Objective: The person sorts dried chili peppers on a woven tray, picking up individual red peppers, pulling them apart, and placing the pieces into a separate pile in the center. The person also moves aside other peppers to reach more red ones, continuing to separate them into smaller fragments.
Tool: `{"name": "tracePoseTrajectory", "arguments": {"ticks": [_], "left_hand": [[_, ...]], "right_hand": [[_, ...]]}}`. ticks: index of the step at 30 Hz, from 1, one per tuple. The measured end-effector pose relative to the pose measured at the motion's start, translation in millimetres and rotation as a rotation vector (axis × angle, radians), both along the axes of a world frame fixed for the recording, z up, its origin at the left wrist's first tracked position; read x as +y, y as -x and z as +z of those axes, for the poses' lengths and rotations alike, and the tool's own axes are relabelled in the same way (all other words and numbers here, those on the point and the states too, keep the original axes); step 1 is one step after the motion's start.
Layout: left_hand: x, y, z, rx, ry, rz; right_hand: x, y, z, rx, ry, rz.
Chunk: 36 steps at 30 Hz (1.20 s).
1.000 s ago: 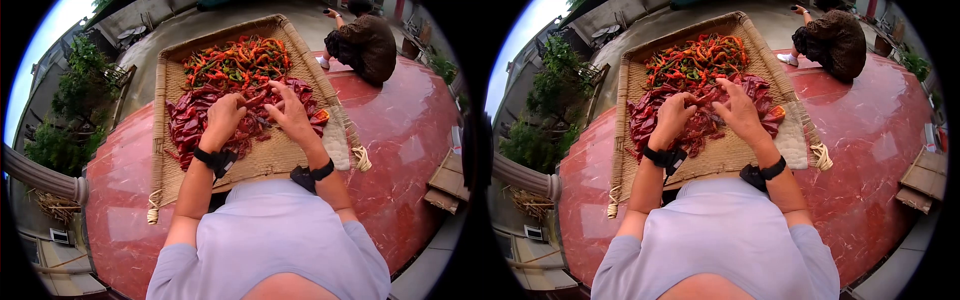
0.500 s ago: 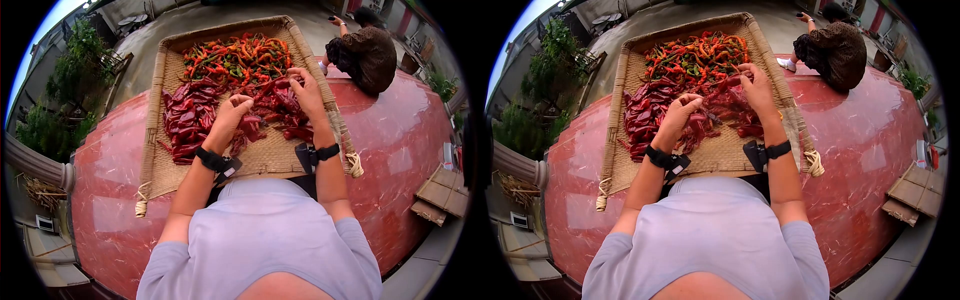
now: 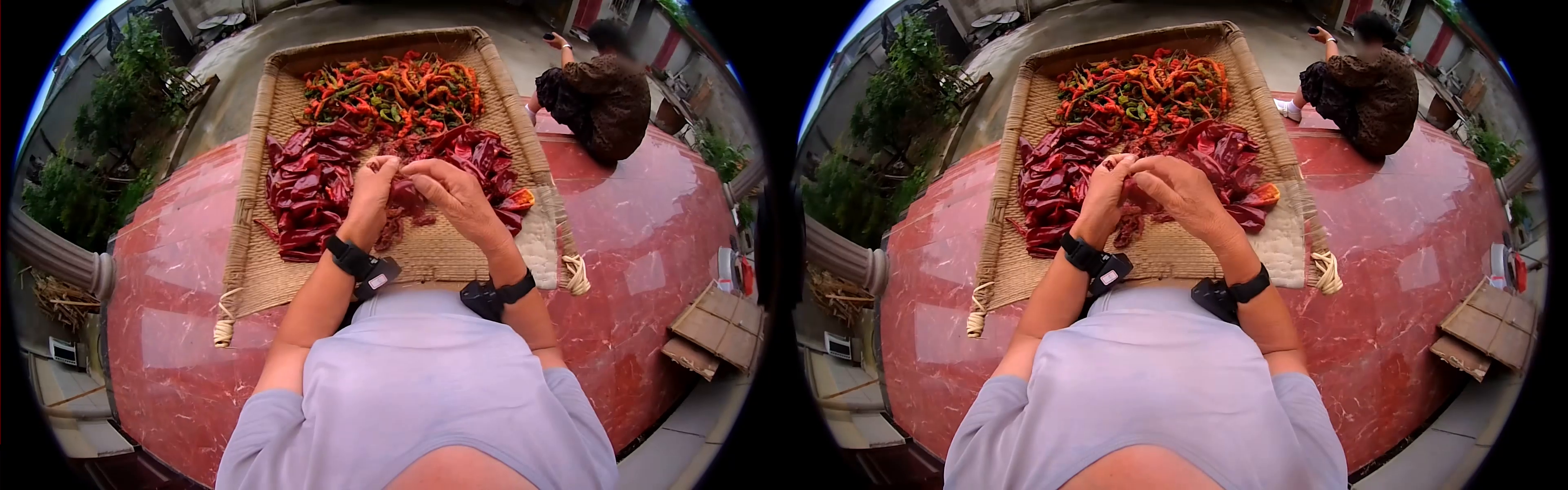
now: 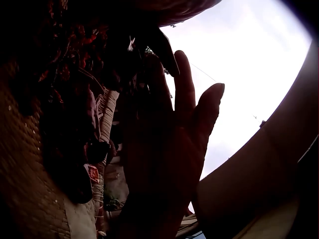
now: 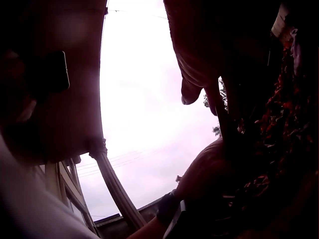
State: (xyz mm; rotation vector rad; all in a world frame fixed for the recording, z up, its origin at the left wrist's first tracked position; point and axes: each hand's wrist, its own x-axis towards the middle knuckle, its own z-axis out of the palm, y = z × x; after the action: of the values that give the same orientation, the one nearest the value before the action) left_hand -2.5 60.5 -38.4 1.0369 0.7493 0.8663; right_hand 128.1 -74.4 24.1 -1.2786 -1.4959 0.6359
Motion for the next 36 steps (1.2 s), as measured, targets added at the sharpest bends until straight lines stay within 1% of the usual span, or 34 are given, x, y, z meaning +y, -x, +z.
{"name": "tracePoseTrajectory", "arguments": {"ticks": [1,2,4,5,7,8,9,11,13,15,17,18,19,20,21,22,25,26,28,31,32,34,36], "left_hand": [[-6,1,7,0.046,0.078,0.034],[-2,0,2,0.068,0.054,0.016],[-2,-5,-5,0.006,0.025,0.013],[-3,-7,-7,-0.002,0.052,-0.021],[-15,-4,10,-0.017,0.107,-0.082],[-15,-6,10,-0.034,0.067,-0.070],[-15,-7,8,-0.050,0.029,-0.057],[-12,-7,3,-0.031,-0.074,-0.024],[-14,-4,7,-0.017,-0.023,-0.059],[-16,-2,12,0.003,0.012,-0.089],[-18,-4,15,0.035,0.034,-0.116],[-18,-4,15,0.072,-0.006,-0.119],[-18,-3,15,0.109,-0.045,-0.122],[-18,-2,15,0.149,-0.082,-0.122],[-21,-4,18,0.098,-0.056,-0.108],[-25,-5,21,0.102,-0.056,-0.131],[-33,-6,28,0.095,-0.078,-0.185],[-34,-8,24,0.000,-0.087,-0.211],[-40,-11,32,-0.008,-0.186,-0.240],[-39,-10,33,0.069,-0.403,-0.221],[-39,-6,35,0.145,-0.507,-0.195],[-40,6,49,0.296,-0.717,-0.149],[-31,27,65,0.423,-0.910,-0.079]], "right_hand": [[-1,4,-1,0.050,-0.052,0.003],[0,4,-6,0.005,-0.023,-0.021],[2,4,-17,-0.086,0.033,-0.069],[2,4,-18,-0.088,-0.030,-0.089],[-6,-1,-6,-0.066,-0.002,-0.133],[-10,-4,-1,-0.053,0.013,-0.152],[-12,-10,1,0.043,-0.015,-0.212],[-16,-27,3,0.076,-0.003,-0.352],[-17,-49,3,0.093,0.003,-0.481],[-10,-74,-10,0.096,0.000,-0.598],[-4,-96,-34,-0.311,-0.088,-0.806],[-2,-94,-31,-0.517,-0.134,-0.903],[-6,-90,-31,-0.572,-0.113,-0.961],[-8,-84,-29,-0.512,-0.109,-0.955],[-9,-75,-24,-0.450,-0.101,-0.947],[-11,-66,-21,-0.387,-0.092,-0.936],[-15,-41,-12,-0.191,-0.025,-0.504],[-14,-36,-14,-0.158,-0.005,-0.366],[-11,-21,-17,-0.102,0.050,-0.258],[-10,-11,-10,0.021,0.116,-0.189],[-12,-13,-8,-0.011,0.132,-0.244],[-9,-24,-15,-0.020,-0.047,-0.325],[-14,-37,-9,-0.151,-0.171,-0.490]]}}
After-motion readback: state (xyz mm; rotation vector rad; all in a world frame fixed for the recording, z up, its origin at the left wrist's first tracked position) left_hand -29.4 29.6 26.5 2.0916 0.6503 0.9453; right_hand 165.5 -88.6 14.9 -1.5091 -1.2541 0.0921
